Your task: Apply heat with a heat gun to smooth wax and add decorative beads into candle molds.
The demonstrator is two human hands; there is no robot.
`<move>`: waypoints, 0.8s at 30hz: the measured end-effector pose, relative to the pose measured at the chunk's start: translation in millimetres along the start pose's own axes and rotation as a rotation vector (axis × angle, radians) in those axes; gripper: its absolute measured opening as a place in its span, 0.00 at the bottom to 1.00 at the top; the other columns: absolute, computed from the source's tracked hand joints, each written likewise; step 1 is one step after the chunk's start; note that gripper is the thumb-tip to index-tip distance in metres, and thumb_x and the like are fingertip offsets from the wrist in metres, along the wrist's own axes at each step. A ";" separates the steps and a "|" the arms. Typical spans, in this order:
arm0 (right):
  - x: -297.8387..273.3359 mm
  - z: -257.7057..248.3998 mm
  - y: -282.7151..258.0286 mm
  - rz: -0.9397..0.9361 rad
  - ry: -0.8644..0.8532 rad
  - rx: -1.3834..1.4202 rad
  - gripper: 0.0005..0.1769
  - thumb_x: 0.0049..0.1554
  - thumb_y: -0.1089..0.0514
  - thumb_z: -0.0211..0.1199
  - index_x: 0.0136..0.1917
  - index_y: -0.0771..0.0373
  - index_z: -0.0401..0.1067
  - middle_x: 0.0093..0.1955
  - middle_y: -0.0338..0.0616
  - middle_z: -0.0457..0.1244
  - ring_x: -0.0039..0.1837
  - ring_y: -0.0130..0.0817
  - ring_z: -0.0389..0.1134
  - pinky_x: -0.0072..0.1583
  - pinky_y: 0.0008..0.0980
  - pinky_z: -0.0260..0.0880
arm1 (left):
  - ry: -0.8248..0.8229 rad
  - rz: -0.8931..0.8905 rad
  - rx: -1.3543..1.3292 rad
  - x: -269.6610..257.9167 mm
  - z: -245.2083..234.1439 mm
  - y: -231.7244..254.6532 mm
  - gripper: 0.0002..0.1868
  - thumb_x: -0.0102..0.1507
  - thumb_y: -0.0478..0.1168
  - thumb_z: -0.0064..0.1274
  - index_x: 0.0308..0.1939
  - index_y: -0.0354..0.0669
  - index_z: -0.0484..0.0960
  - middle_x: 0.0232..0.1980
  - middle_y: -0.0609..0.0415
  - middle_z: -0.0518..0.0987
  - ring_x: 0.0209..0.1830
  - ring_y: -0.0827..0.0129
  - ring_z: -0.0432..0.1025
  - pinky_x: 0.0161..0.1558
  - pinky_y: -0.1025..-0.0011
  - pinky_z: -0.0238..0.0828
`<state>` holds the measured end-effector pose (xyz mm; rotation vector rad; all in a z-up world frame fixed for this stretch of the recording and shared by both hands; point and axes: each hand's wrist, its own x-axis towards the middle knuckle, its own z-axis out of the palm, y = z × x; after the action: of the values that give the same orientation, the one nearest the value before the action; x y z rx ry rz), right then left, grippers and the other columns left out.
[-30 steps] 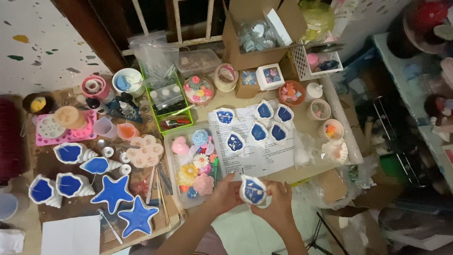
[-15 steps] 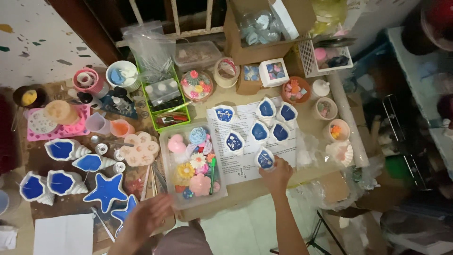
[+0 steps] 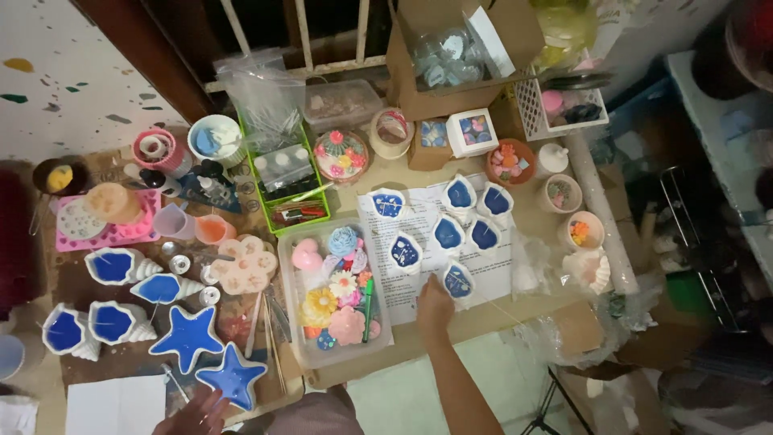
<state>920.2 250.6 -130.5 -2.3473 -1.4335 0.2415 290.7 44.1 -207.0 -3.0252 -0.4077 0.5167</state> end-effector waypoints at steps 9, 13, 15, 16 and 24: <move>9.1 15.4 1.0 -0.125 0.049 -0.085 0.16 0.55 0.63 0.62 0.58 0.65 0.75 0.45 0.53 0.71 0.46 0.49 0.74 0.47 0.44 0.74 | -0.484 -0.318 1.592 16.5 16.0 10.7 0.30 0.71 0.50 0.30 0.71 0.34 0.55 0.77 0.40 0.56 0.78 0.49 0.48 0.73 0.51 0.44; 10.5 28.5 11.1 -0.154 0.125 -0.115 0.09 0.59 0.64 0.60 0.53 0.65 0.78 0.46 0.52 0.72 0.45 0.47 0.74 0.45 0.41 0.75 | -0.812 -0.575 2.683 15.5 17.8 25.4 0.37 0.74 0.62 0.22 0.79 0.40 0.50 0.82 0.51 0.51 0.82 0.64 0.42 0.78 0.68 0.37; 9.1 26.2 8.8 -0.148 0.125 -0.117 0.10 0.59 0.64 0.60 0.52 0.65 0.78 0.45 0.52 0.72 0.45 0.47 0.74 0.44 0.41 0.75 | -0.904 -0.592 2.735 19.0 13.3 27.8 0.35 0.76 0.59 0.21 0.81 0.40 0.50 0.84 0.49 0.49 0.84 0.59 0.40 0.80 0.61 0.36; 9.6 25.3 6.9 -0.142 0.127 -0.118 0.10 0.59 0.63 0.59 0.51 0.64 0.79 0.45 0.51 0.72 0.44 0.47 0.74 0.43 0.41 0.75 | -0.999 -0.611 2.786 21.3 11.5 28.1 0.34 0.78 0.56 0.20 0.83 0.41 0.50 0.86 0.46 0.48 0.86 0.54 0.38 0.82 0.54 0.34; 11.7 34.9 13.6 -0.216 0.221 -0.125 0.08 0.59 0.62 0.60 0.50 0.64 0.78 0.42 0.51 0.71 0.43 0.47 0.74 0.43 0.42 0.74 | -1.059 -0.574 2.802 21.8 -11.8 38.3 0.35 0.76 0.58 0.25 0.81 0.42 0.49 0.84 0.47 0.48 0.84 0.51 0.41 0.80 0.50 0.36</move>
<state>925.1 263.4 -167.4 -2.2075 -1.6127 -0.1658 324.1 12.9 -206.2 0.1224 -0.0925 0.9638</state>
